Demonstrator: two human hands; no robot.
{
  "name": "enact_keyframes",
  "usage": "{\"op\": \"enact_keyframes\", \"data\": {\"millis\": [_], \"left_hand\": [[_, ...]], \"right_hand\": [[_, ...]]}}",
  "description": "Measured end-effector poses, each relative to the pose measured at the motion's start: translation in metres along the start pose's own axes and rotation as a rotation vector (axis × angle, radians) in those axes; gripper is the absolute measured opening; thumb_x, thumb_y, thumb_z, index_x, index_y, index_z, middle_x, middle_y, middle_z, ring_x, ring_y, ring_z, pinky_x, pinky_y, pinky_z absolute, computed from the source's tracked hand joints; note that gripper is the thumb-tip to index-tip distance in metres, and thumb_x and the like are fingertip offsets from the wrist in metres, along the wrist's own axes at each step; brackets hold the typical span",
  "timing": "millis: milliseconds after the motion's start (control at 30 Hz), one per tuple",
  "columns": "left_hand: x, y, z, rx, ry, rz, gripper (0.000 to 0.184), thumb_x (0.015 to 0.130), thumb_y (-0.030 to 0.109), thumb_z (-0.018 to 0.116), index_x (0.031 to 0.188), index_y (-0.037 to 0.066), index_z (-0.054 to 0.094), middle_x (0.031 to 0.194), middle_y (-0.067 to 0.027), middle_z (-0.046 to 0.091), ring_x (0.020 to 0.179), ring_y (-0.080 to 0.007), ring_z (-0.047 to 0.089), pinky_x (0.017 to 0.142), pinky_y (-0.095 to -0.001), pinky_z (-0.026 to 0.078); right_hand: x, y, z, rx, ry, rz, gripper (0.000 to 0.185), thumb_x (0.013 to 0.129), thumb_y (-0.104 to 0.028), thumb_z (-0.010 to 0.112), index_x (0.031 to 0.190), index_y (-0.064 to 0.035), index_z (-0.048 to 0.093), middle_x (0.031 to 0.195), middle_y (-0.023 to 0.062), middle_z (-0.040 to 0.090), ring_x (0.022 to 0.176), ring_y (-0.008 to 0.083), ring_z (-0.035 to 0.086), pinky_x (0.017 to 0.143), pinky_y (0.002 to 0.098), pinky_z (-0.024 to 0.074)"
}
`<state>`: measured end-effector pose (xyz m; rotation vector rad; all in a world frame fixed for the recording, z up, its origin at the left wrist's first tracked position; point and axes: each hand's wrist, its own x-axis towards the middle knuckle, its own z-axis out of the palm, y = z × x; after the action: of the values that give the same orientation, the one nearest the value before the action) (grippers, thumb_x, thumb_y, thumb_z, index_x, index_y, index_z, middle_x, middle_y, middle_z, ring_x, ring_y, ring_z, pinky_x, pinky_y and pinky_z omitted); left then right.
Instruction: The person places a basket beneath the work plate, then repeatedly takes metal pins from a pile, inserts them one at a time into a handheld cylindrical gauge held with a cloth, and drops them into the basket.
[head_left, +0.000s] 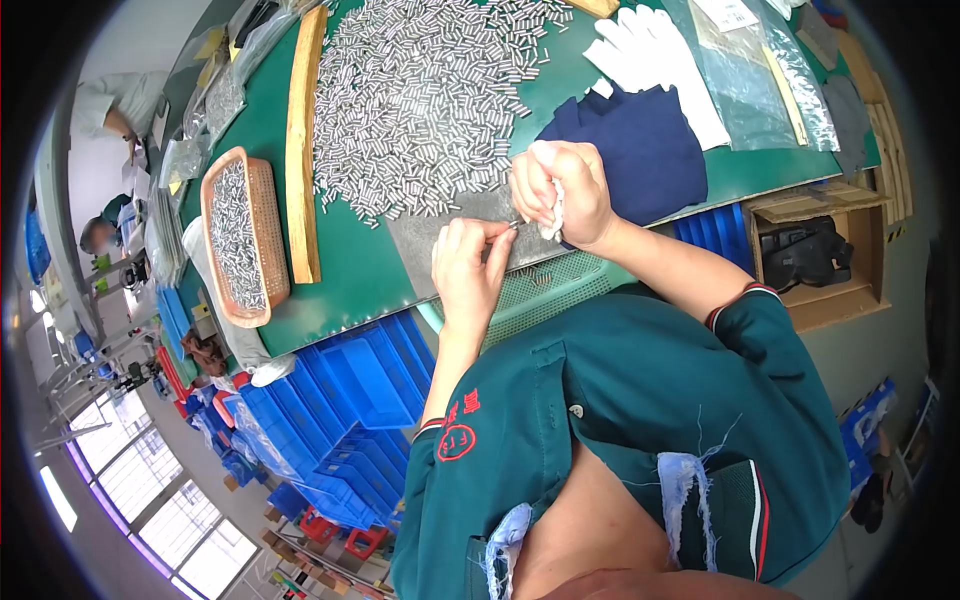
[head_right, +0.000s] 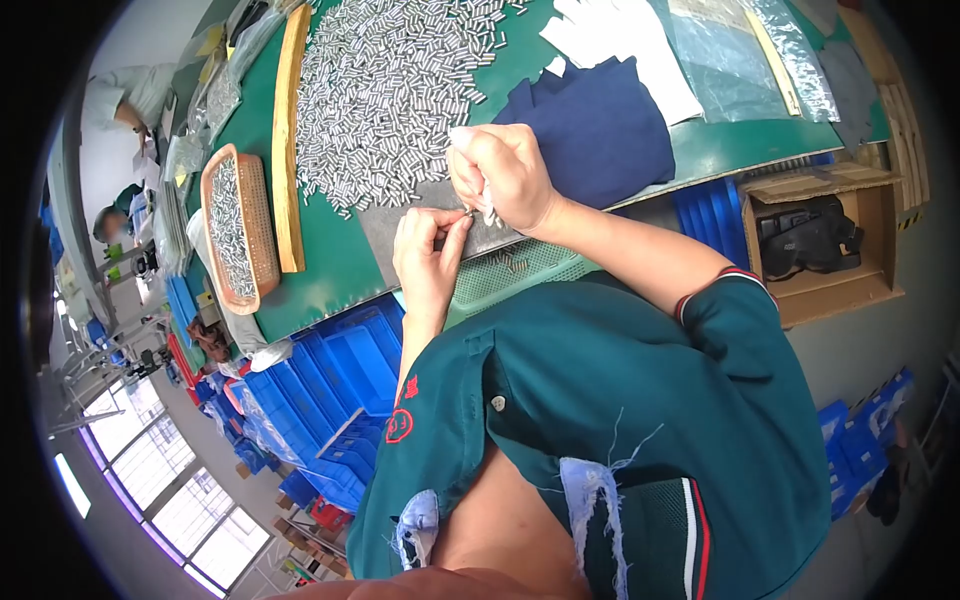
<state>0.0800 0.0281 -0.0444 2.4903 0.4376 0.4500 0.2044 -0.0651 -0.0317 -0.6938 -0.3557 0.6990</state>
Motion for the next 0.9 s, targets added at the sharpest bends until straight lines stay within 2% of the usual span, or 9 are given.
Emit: {"op": "enact_keyframes", "data": {"millis": [67,200,233,300,400,533,667,833,900], "left_hand": [[0.001,0.001,-0.001,0.003,-0.004,0.004,0.012,0.068,0.010,0.070,0.073,0.009,0.059,0.069,-0.0020,0.053,0.063,-0.0188,0.050,0.060,-0.0310,0.039],[0.002,0.003,-0.006,0.025,-0.061,0.032,0.011,0.070,0.013,0.069,0.075,0.009,0.060,0.070,-0.0019,0.053,0.064,-0.0200,0.050,0.061,-0.0322,0.039],[0.002,0.005,-0.013,0.026,-0.058,0.031,0.011,0.070,0.013,0.069,0.075,0.009,0.060,0.070,-0.0019,0.053,0.064,-0.0200,0.050,0.061,-0.0322,0.039],[0.003,0.011,-0.029,-0.011,-0.379,0.104,0.010,0.072,0.015,0.067,0.077,0.009,0.061,0.071,-0.0023,0.053,0.067,-0.0208,0.052,0.063,-0.0326,0.040],[0.009,0.012,-0.031,-0.075,-0.289,0.016,0.011,0.074,0.017,0.066,0.078,0.009,0.061,0.073,-0.0038,0.054,0.069,-0.0218,0.053,0.064,-0.0326,0.041],[0.029,0.008,-0.013,0.093,-0.004,-0.203,0.017,0.075,0.017,0.065,0.087,0.007,0.059,0.075,-0.0069,0.053,0.070,-0.0217,0.055,0.064,-0.0337,0.044],[0.037,0.008,-0.002,0.200,0.052,-0.158,0.018,0.075,0.018,0.066,0.086,0.006,0.057,0.076,-0.0063,0.053,0.071,-0.0220,0.055,0.064,-0.0341,0.044],[0.025,0.010,-0.006,0.268,-0.040,-0.006,0.014,0.073,0.016,0.066,0.080,0.008,0.056,0.074,-0.0050,0.052,0.071,-0.0216,0.053,0.062,-0.0331,0.041],[0.017,0.010,-0.006,0.249,-0.051,-0.016,0.013,0.073,0.016,0.066,0.079,0.008,0.056,0.074,-0.0045,0.052,0.071,-0.0212,0.053,0.062,-0.0328,0.040]], "right_hand": [[-0.002,0.003,0.001,-0.187,-0.070,-0.093,0.043,0.089,-0.020,0.034,0.049,-0.0056,0.033,0.042,0.0055,0.036,0.035,0.0116,0.031,0.037,0.0254,0.0303],[0.000,0.003,0.001,-0.139,-0.047,-0.083,0.042,0.090,-0.021,0.033,0.050,-0.0061,0.033,0.042,0.0050,0.035,0.034,0.0118,0.030,0.037,0.0257,0.0299],[0.001,-0.001,0.001,-0.067,0.022,-0.063,0.042,0.090,-0.021,0.033,0.050,-0.0065,0.032,0.042,0.0047,0.034,0.034,0.0117,0.029,0.037,0.0257,0.0296],[0.003,-0.002,0.000,0.024,0.097,-0.050,0.041,0.090,-0.022,0.032,0.051,-0.0073,0.032,0.042,0.0040,0.033,0.034,0.0113,0.029,0.037,0.0256,0.0287],[0.004,-0.003,0.001,0.022,0.115,-0.033,0.041,0.090,-0.023,0.032,0.052,-0.0075,0.032,0.042,0.0039,0.033,0.034,0.0111,0.029,0.038,0.0252,0.0287],[0.003,-0.003,0.001,-0.009,0.101,-0.028,0.041,0.090,-0.023,0.032,0.052,-0.0075,0.032,0.042,0.0040,0.034,0.034,0.0110,0.029,0.038,0.0249,0.0287],[0.003,-0.003,0.001,-0.001,0.108,-0.021,0.041,0.090,-0.023,0.033,0.052,-0.0072,0.033,0.042,0.0043,0.034,0.034,0.0110,0.030,0.038,0.0248,0.0284],[0.003,-0.002,0.000,0.001,0.097,-0.020,0.041,0.090,-0.022,0.033,0.052,-0.0069,0.033,0.042,0.0044,0.034,0.034,0.0111,0.030,0.037,0.0249,0.0282],[0.002,-0.001,0.001,-0.062,0.054,-0.078,0.042,0.090,-0.021,0.033,0.051,-0.0067,0.033,0.042,0.0042,0.034,0.034,0.0112,0.030,0.037,0.0251,0.0281]]}}
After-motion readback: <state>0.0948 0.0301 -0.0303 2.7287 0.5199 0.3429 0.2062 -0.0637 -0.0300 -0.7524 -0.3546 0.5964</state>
